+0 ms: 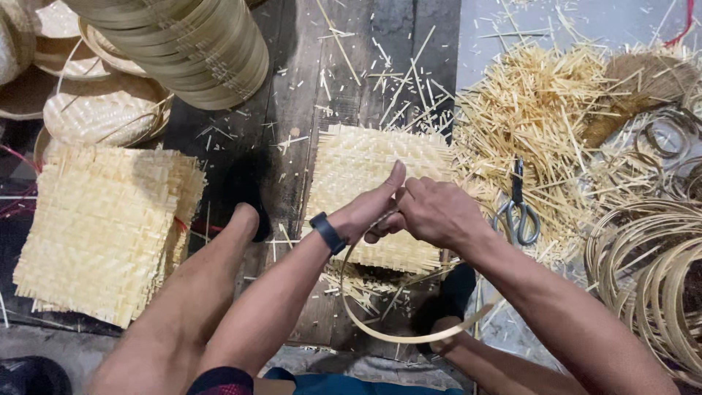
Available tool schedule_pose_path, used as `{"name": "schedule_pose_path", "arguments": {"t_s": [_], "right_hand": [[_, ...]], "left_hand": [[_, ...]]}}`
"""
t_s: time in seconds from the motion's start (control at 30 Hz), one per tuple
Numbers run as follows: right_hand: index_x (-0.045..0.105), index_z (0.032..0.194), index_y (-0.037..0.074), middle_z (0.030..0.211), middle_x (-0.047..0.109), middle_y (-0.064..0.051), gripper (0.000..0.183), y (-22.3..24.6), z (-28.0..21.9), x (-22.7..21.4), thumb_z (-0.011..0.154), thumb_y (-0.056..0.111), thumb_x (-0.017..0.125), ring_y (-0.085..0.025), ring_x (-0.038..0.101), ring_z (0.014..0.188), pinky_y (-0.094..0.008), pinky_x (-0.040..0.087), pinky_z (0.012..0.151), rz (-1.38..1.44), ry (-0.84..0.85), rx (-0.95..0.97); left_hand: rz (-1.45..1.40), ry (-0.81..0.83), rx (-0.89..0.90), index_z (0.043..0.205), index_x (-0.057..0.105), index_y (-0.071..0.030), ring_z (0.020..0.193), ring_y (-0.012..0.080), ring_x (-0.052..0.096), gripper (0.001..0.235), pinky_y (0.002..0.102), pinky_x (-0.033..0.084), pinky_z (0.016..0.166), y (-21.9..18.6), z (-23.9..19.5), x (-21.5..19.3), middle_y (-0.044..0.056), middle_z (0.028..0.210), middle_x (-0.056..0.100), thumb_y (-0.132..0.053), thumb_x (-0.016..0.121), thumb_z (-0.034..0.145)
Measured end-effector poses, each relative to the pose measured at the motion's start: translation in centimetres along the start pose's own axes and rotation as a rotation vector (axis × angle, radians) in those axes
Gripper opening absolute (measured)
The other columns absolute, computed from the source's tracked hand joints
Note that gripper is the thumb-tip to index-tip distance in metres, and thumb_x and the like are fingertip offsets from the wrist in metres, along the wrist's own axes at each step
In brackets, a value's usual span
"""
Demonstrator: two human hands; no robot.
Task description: The person places a woven mat on a wooden block, fits a circular bamboo frame over it, and trims the excess mat with scissors. The person repeats this process for multiple mats, stacking the finished circular pieces.
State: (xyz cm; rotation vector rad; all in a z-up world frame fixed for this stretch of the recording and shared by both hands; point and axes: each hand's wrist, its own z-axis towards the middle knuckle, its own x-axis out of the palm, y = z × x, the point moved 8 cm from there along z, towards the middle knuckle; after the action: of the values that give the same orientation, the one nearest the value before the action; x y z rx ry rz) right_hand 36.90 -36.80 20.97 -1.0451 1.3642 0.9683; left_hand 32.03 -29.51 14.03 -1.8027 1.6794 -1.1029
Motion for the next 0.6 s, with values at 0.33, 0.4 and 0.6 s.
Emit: {"name": "schedule_pose_path", "arguments": {"t_s": [0.33,0.4,0.6], "right_hand": [[0.068,0.086,0.008,0.074,0.065,-0.010,0.033,-0.2,-1.1,0.4,0.088,0.040,0.070,-0.028,0.069,0.066,-0.042,0.055,0.056,0.181,-0.138,0.134],[0.069,0.089,0.009,0.079,0.067,-0.010,0.037,-1.0,-1.1,0.4,0.087,0.047,0.070,-0.027,0.069,0.073,-0.041,0.056,0.062,0.200,-0.107,0.159],[0.066,0.131,0.017,0.119,0.070,-0.004,0.037,-12.7,-7.0,2.1,0.101,0.036,0.057,-0.021,0.070,0.096,-0.035,0.058,0.079,1.010,-0.270,0.990]], "left_hand": [[-0.224,-0.184,0.047,0.054,0.044,-0.015,0.040,0.0069,0.028,0.085,0.025,0.018,0.037,1.6,1.1,0.5,-0.005,0.049,0.037,-0.090,0.023,0.085],[-0.274,-0.165,0.016,0.060,0.053,-0.010,0.040,0.0063,0.031,0.086,0.024,0.019,0.037,1.8,1.3,0.7,-0.004,0.049,0.043,-0.086,0.026,0.089],[-0.404,-0.274,0.335,0.105,0.073,-0.006,0.041,0.0049,0.032,0.055,0.022,0.025,0.035,1.8,0.6,-6.5,-0.010,0.052,0.039,-0.055,0.049,0.099]]}}
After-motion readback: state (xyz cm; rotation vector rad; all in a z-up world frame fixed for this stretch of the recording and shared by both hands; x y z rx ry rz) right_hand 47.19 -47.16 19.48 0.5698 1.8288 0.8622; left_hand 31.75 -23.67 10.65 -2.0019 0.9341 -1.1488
